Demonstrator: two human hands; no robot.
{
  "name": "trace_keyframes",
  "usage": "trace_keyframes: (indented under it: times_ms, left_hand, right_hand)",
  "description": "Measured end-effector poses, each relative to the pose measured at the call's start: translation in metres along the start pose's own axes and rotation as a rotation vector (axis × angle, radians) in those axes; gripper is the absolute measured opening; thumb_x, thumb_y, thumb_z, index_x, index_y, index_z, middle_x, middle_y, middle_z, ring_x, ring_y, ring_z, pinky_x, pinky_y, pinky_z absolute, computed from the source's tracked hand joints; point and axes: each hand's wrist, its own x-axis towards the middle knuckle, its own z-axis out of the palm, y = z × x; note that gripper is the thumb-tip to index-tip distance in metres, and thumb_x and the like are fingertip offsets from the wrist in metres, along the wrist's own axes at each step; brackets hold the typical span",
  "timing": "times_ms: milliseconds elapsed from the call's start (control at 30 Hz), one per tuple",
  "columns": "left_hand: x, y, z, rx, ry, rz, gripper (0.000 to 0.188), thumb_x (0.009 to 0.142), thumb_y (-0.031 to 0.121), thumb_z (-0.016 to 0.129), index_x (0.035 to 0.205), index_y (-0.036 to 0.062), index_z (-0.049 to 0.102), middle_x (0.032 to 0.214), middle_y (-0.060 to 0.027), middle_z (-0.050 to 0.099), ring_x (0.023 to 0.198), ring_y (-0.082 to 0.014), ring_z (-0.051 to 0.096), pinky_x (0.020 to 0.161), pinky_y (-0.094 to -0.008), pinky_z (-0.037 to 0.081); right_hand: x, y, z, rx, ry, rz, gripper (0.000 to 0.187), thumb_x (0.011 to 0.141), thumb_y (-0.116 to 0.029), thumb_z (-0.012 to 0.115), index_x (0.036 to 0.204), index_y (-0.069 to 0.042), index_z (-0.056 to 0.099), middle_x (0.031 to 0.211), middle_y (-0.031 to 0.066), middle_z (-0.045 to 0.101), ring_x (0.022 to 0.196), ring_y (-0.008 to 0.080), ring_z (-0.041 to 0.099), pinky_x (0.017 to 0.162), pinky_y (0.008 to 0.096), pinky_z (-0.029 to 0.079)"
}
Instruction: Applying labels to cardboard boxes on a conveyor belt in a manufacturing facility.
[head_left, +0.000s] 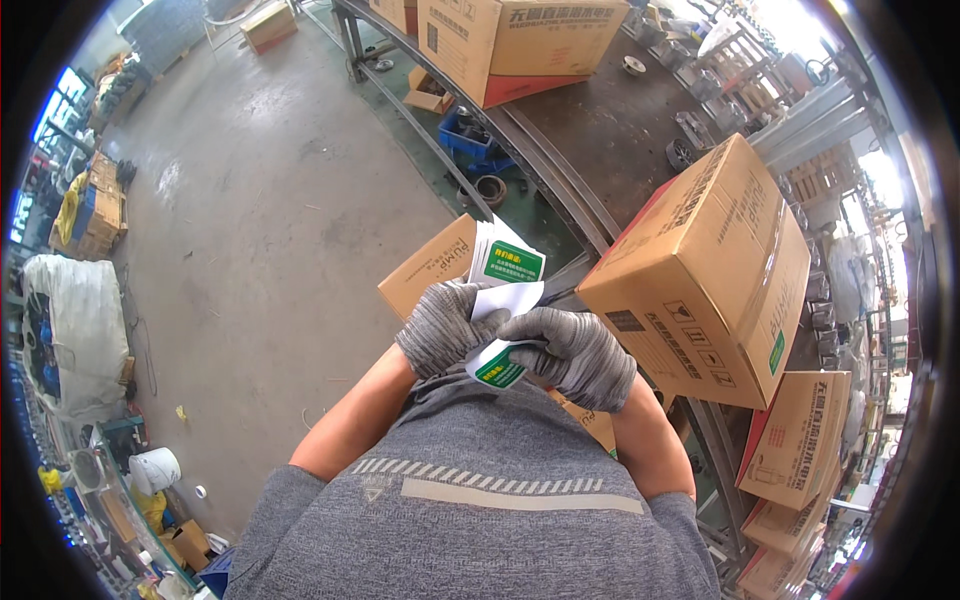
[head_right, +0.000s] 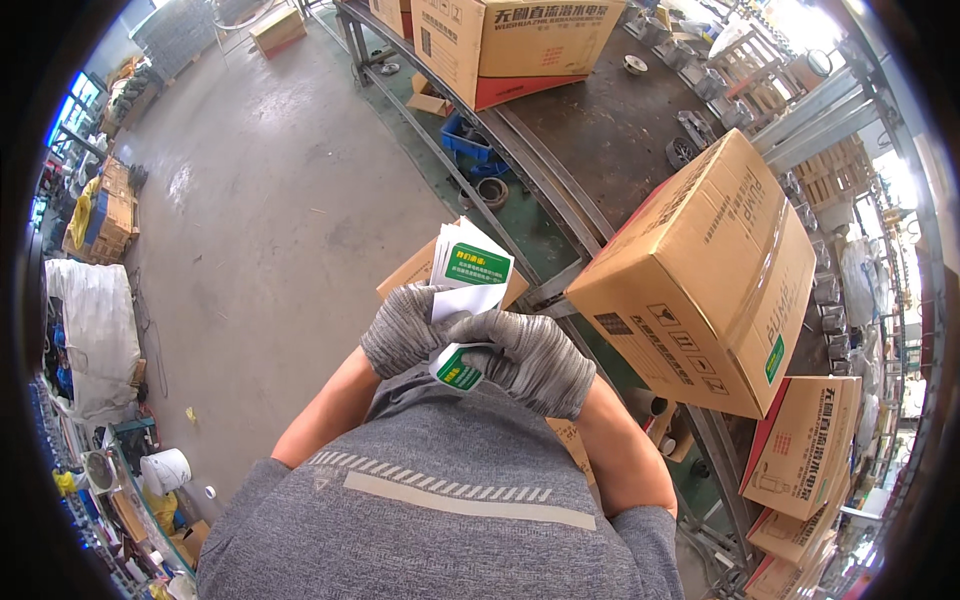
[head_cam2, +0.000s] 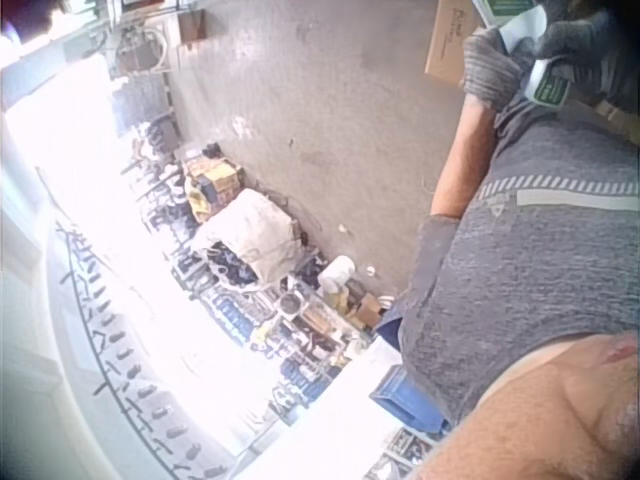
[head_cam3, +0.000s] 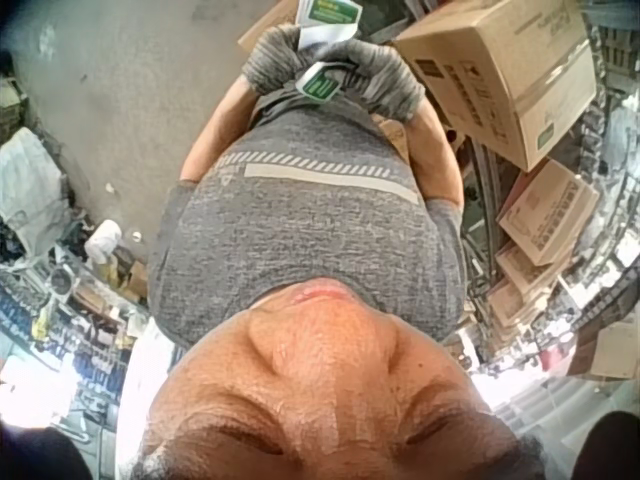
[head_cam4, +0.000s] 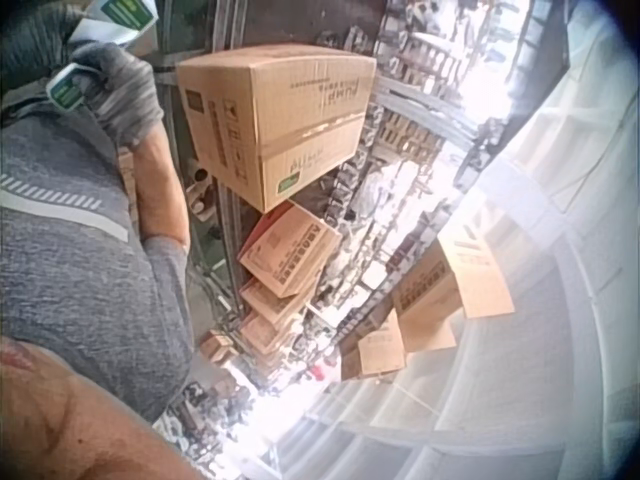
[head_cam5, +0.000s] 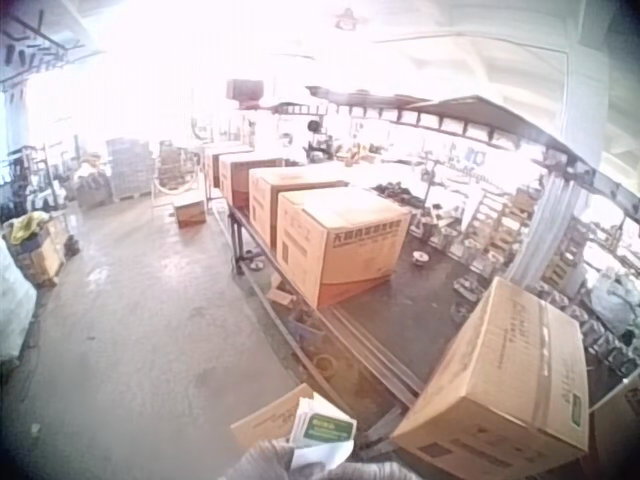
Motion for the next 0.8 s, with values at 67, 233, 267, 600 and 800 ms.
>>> trace_keyframes:
  times_ms: [67, 233, 267, 600, 800]
  left_hand:
    - [0.003, 0.001, -0.002, 0.099, 0.015, 0.027, 0.036, 0.088, 0.032, 0.077, 0.106, 0.0013, 0.076, 0.086, -0.021, 0.073, 0.078, -0.0334, 0.073, 0.073, -0.0402, 0.056]
    - [0.007, -0.006, -0.007, 0.093, 0.029, -0.076, 0.037, 0.087, 0.034, 0.075, 0.099, -0.0009, 0.075, 0.083, -0.0232, 0.072, 0.074, -0.036, 0.071, 0.071, -0.0422, 0.055]
    - [0.007, -0.006, -0.007, 0.093, 0.029, -0.077, 0.037, 0.087, 0.034, 0.075, 0.099, -0.0009, 0.075, 0.083, -0.0232, 0.072, 0.074, -0.036, 0.071, 0.071, -0.0422, 0.055]
    - [0.007, -0.023, -0.003, -0.091, 0.06, -0.239, 0.034, 0.089, 0.029, 0.075, 0.104, -0.0012, 0.075, 0.088, -0.0175, 0.076, 0.078, -0.0232, 0.074, 0.074, -0.0366, 0.057]
    - [0.005, -0.031, -0.002, -0.179, 0.083, -0.319, 0.033, 0.09, 0.026, 0.075, 0.106, -0.0025, 0.075, 0.087, -0.013, 0.077, 0.079, -0.0175, 0.072, 0.075, -0.0343, 0.057]
  right_hand:
    - [0.0, 0.002, 0.001, 0.003, 0.003, 0.013, 0.025, 0.093, -0.006, 0.072, 0.118, -0.007, 0.068, 0.105, 0.0085, 0.076, 0.101, 0.0195, 0.074, 0.089, 0.0358, 0.061]
    - [0.001, 0.004, -0.001, -0.103, 0.044, -0.089, 0.019, 0.094, -0.008, 0.072, 0.112, -0.008, 0.069, 0.101, 0.0101, 0.075, 0.095, 0.024, 0.075, 0.082, 0.0358, 0.061]
    - [0.001, 0.005, -0.001, -0.102, 0.043, -0.089, 0.019, 0.094, -0.008, 0.072, 0.112, -0.008, 0.069, 0.101, 0.0101, 0.075, 0.095, 0.024, 0.075, 0.082, 0.0358, 0.061]
    - [0.003, 0.024, 0.0, -0.11, 0.108, -0.1, 0.013, 0.094, -0.006, 0.071, 0.106, -0.009, 0.07, 0.094, 0.0109, 0.072, 0.088, 0.0281, 0.073, 0.078, 0.038, 0.06]
    - [0.009, 0.042, 0.001, -0.107, 0.128, -0.192, 0.012, 0.093, -0.007, 0.07, 0.105, -0.008, 0.07, 0.093, 0.0114, 0.071, 0.087, 0.0294, 0.073, 0.077, 0.0379, 0.059]
